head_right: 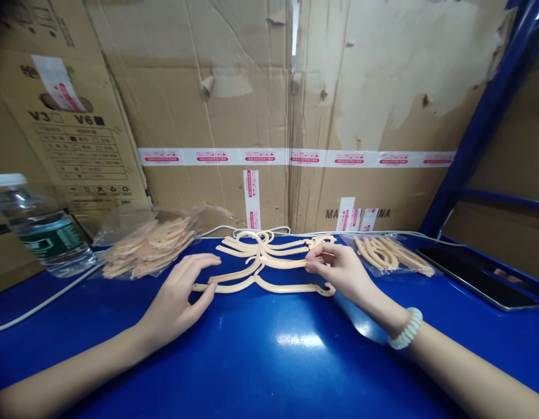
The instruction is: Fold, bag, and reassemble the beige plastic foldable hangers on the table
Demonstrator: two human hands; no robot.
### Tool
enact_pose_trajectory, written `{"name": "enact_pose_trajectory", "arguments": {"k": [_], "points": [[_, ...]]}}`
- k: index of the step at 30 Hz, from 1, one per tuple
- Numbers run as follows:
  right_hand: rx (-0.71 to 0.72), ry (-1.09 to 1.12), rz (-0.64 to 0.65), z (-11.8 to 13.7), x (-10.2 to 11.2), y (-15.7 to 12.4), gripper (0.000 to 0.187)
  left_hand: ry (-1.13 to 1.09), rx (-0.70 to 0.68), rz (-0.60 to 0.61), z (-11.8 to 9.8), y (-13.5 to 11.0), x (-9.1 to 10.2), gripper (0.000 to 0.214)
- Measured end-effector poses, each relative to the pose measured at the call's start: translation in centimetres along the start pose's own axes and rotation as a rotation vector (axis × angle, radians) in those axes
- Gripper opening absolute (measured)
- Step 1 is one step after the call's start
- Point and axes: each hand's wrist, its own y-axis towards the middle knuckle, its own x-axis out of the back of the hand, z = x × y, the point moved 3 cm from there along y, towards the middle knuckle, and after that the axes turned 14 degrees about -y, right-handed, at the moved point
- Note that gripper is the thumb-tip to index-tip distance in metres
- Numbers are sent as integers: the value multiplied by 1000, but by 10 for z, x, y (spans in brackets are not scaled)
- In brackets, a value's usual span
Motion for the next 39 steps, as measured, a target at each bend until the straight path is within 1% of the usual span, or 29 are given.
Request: {"name": "enact_pose_trajectory", "arguments": {"k": [2,6,9,11,13,15,17,19,20,21,23,25,29,31,33,35,39], "points": [[-53,95,9,2,0,-1,42,-10,4,-21,1,-1,0,33],[-64,276,51,4,-9,-5,46,-132,54,24,1,-3,-4,37],[-61,375,127,4,-20,-9,46,-221,44,73,-1,-2,-7,36],[-45,379,187,5,-24,-10,45,-219,7,110,-4,-1,-8,34],[12,319,235,7,-20,-8,41,-199,-38,132,-6,0,-8,31],[111,196,221,8,-8,-3,37,-189,-75,136,-8,1,-7,30],[214,-9,119,5,10,5,34,-188,-87,137,-8,2,-6,30],[298,-306,-11,-1,29,13,31,-191,-81,141,-8,2,-6,31],[332,-450,-53,-5,35,17,30,-193,-80,143,-7,2,-6,31],[358,-566,-76,-9,40,19,28,-194,-81,144,-7,2,-7,31],[398,-697,-72,-18,42,23,23,-196,-77,147,-6,1,-8,31],[433,-737,-42,-25,38,25,19,-202,-79,134,-4,0,-10,31],[502,-785,14,-33,24,25,23,-212,-71,123,-1,-2,-12,31],[514,-783,15,-34,20,26,24,-220,-45,127,0,-3,-12,29],[509,-767,-15,-34,21,28,27,-231,-17,124,-1,-3,-11,28],[479,-738,-82,-33,26,29,32,-236,8,122,-2,-2,-9,27],[347,-666,-226,-27,38,26,39,-216,36,124,-7,2,-5,25]]}}
